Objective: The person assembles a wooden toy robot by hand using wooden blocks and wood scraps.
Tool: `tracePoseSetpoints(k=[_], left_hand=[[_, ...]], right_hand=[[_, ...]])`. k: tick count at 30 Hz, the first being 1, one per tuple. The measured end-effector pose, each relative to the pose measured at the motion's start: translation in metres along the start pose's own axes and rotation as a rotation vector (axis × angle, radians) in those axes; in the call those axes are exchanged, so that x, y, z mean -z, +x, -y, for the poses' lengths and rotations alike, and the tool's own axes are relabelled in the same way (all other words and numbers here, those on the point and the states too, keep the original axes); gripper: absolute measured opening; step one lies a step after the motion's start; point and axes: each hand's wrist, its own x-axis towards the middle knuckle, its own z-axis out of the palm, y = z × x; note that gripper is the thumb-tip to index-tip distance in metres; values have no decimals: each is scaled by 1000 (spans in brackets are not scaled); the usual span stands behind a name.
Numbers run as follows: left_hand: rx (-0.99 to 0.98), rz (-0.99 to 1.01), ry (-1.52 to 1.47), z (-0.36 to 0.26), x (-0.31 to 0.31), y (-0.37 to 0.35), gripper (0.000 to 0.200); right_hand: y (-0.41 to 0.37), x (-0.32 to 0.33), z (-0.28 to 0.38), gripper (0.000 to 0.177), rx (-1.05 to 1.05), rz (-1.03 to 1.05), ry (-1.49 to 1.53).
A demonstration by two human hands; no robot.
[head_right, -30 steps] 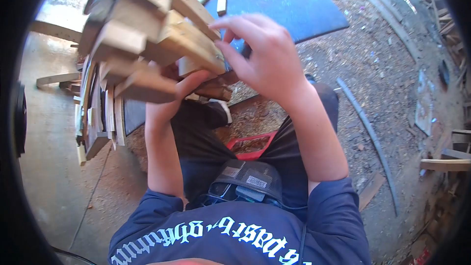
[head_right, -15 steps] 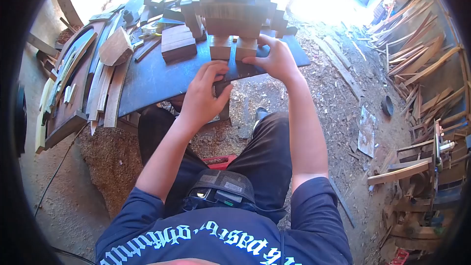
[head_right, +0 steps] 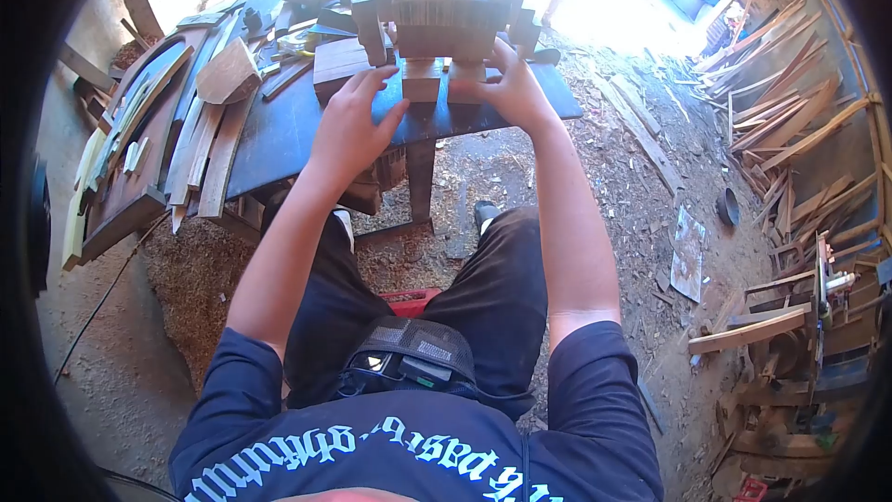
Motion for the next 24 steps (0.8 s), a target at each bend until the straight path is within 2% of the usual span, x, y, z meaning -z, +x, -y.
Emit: tracePoseSetpoints(k=[1,4,7,9,11,16,19,22,24], left_hand=[[17,9,16,0,-4,5,42],[61,43,6,2,-16,13,46],[81,39,-75,11,-27,13,49],[70,2,-74,10,-31,14,50],[150,32,-93,3,-31,19,50],[191,6,-81,-2,-34,24,49],[185,-23,-148,2,-37,24,50],[195,-31,-148,5,-38,22,51],[229,-8,-119,1,-36,22,52]], right_hand=[[2,-1,-2,67,16,-4,53],[8,3,-13,55,-45,34,-31],[11,-5,-31,47,-72,-83,111],[17,-3,-42,44,-54,-69,96],[21,0,-50,41,-50,-58,115],[20,-7,-37,32,-13,-84,311],[9,-10,-14,30,-25,-169,-119],[18,-8,-35,29,32,-81,47],[23,-8,-45,30,66,-104,83]])
